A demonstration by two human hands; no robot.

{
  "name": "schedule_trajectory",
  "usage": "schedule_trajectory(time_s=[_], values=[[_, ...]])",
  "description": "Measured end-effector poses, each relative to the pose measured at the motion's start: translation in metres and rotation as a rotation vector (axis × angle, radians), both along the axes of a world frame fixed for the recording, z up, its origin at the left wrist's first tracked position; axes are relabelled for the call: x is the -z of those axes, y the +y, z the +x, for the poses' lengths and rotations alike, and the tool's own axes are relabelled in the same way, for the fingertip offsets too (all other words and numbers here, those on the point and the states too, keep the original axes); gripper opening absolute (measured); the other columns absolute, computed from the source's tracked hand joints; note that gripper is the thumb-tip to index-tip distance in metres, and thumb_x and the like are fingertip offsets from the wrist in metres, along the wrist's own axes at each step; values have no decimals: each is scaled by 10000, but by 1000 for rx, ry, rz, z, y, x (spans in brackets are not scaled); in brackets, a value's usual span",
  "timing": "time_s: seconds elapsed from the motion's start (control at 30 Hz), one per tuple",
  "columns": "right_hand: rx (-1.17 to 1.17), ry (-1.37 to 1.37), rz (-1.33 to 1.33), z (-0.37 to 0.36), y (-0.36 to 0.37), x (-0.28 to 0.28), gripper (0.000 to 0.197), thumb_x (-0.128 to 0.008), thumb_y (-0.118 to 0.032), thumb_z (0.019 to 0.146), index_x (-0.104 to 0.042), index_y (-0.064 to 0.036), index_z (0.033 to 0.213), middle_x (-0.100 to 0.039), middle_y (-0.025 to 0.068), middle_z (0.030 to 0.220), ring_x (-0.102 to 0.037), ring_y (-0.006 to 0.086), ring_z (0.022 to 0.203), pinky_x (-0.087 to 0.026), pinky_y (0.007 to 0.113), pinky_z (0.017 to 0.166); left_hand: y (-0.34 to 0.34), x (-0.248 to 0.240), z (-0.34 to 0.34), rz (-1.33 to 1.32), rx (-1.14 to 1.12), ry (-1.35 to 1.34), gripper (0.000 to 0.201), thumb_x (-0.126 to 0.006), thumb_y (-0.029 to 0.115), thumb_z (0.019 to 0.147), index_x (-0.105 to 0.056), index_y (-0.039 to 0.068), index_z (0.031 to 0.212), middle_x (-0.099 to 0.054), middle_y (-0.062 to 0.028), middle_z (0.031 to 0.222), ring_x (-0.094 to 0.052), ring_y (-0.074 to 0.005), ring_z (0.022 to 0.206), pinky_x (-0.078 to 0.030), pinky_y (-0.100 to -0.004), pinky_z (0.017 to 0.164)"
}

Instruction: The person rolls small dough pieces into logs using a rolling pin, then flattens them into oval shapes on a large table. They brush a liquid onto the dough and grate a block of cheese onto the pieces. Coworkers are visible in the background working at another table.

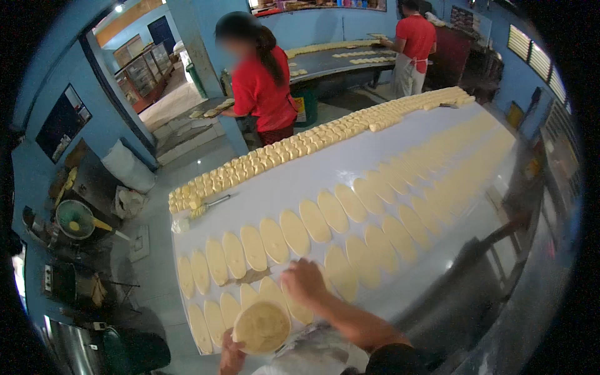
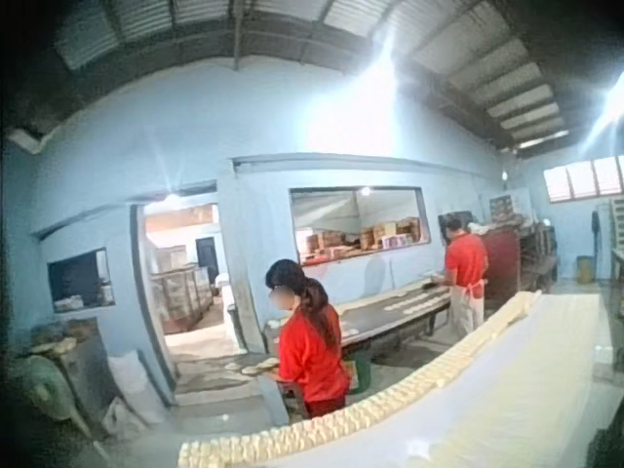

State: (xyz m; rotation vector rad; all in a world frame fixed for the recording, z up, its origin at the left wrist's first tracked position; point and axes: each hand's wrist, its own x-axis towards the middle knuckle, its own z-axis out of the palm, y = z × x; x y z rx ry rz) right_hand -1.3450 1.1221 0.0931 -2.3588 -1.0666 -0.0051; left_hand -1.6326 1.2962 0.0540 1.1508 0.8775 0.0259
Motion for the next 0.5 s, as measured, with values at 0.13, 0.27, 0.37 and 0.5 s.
schedule_trajectory(time_s=[0.13,0.27,0.37,0.5], values=[[109,-135,-33,101,1,60,83,-694,-232,788,-745,-187,741,-618,14,832,-577,252,926,-449,420,798,-39,-31,45,35,-131,68,752,-614,202,844,-306,55,1514,-514,-162,1393,-555,-285,1244,-539,-411,928],[-51,-204,-173,152,6,108,103,-686,-243,800,-759,-185,757,-628,21,833,-581,244,953,-449,419,831,-71,-37,67,-29,-284,-13,732,-612,149,819,-352,58,1498,-526,-159,1388,-551,-295,1264,-543,-422,942],[-49,-157,-105,162,0,109,106,-692,-252,804,-762,-189,754,-641,15,853,-583,248,957,-448,428,830,-92,-34,67,-30,-375,-26,732,-625,150,798,-382,57,1482,-534,-161,1384,-563,-312,1256,-548,-446,948],[112,-142,-89,188,-21,95,94,-699,-259,801,-769,-199,782,-658,13,881,-585,252,962,-443,440,830,-114,-45,66,-8,-428,5,741,-636,151,790,-385,53,1480,-536,-166,1381,-579,-328,1237,-549,-464,956]])
